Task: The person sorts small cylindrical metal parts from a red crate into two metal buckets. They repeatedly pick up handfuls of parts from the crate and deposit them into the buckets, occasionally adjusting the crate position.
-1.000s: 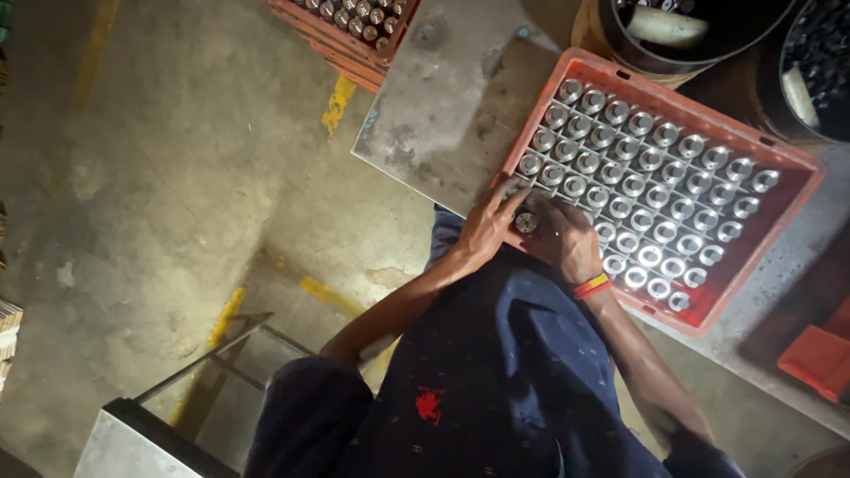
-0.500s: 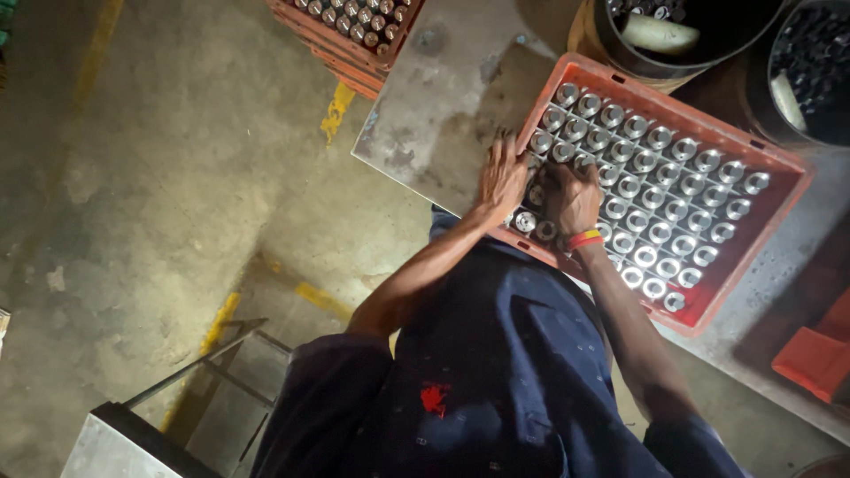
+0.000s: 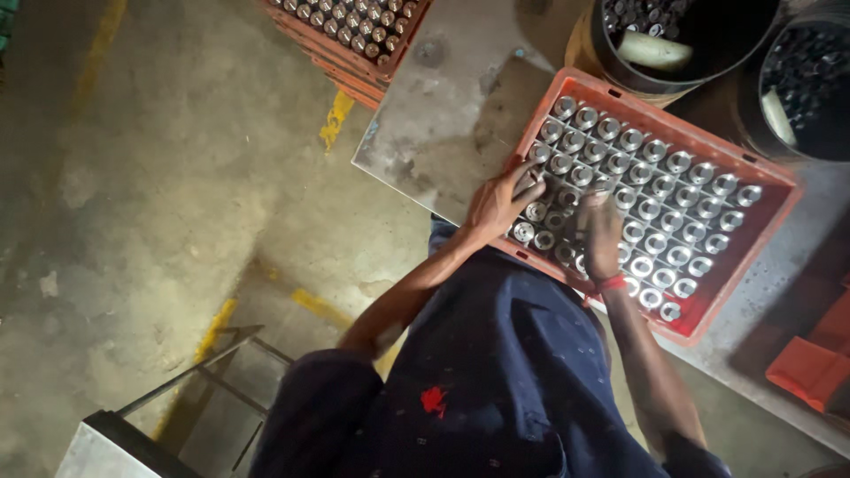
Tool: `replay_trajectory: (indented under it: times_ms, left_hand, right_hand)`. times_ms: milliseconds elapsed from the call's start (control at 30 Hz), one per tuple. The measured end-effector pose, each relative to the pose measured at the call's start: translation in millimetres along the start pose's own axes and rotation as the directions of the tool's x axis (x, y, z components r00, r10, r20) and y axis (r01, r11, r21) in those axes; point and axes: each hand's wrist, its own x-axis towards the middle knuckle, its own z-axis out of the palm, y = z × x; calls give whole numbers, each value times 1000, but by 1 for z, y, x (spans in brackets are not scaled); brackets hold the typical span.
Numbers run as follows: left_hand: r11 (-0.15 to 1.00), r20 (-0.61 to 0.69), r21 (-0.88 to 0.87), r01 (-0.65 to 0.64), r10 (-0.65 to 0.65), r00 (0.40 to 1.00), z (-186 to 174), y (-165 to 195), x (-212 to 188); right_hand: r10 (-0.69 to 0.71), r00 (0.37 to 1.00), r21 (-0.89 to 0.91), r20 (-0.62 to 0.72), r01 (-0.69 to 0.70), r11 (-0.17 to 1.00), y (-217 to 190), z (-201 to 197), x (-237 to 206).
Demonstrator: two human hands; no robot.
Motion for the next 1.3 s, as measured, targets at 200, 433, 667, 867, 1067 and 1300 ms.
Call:
replay_trajectory:
  times_ms: [200, 433, 667, 867, 1067, 1300]
  left_hand:
    - [724, -41, 618, -308, 421, 906, 3, 8, -20]
    - [799, -105, 547, -250, 361, 927, -5, 16, 13]
    - [653, -223, 755, -51, 329, 918, 12, 27, 71]
    - [618, -138, 769, -164, 411, 901, 7, 21, 78]
    - [924, -211, 205, -323, 364, 907, -37, 36, 63]
    - [976, -215, -208, -57, 11, 977, -23, 50, 42]
  right_hand:
    - [-582, 778, -617, 237, 583, 528, -33, 26, -19]
    - [-651, 757, -561, 59, 564, 606, -67, 21, 0]
    - [-619, 771, -778, 150, 479, 407, -54, 47, 56]
    - [-620, 753, -663, 219, 581, 472, -50, 39, 59]
    - [-684, 717, -594, 133, 610, 524, -68, -30, 48]
    - [-123, 984, -78, -131, 113, 990, -50, 4, 30]
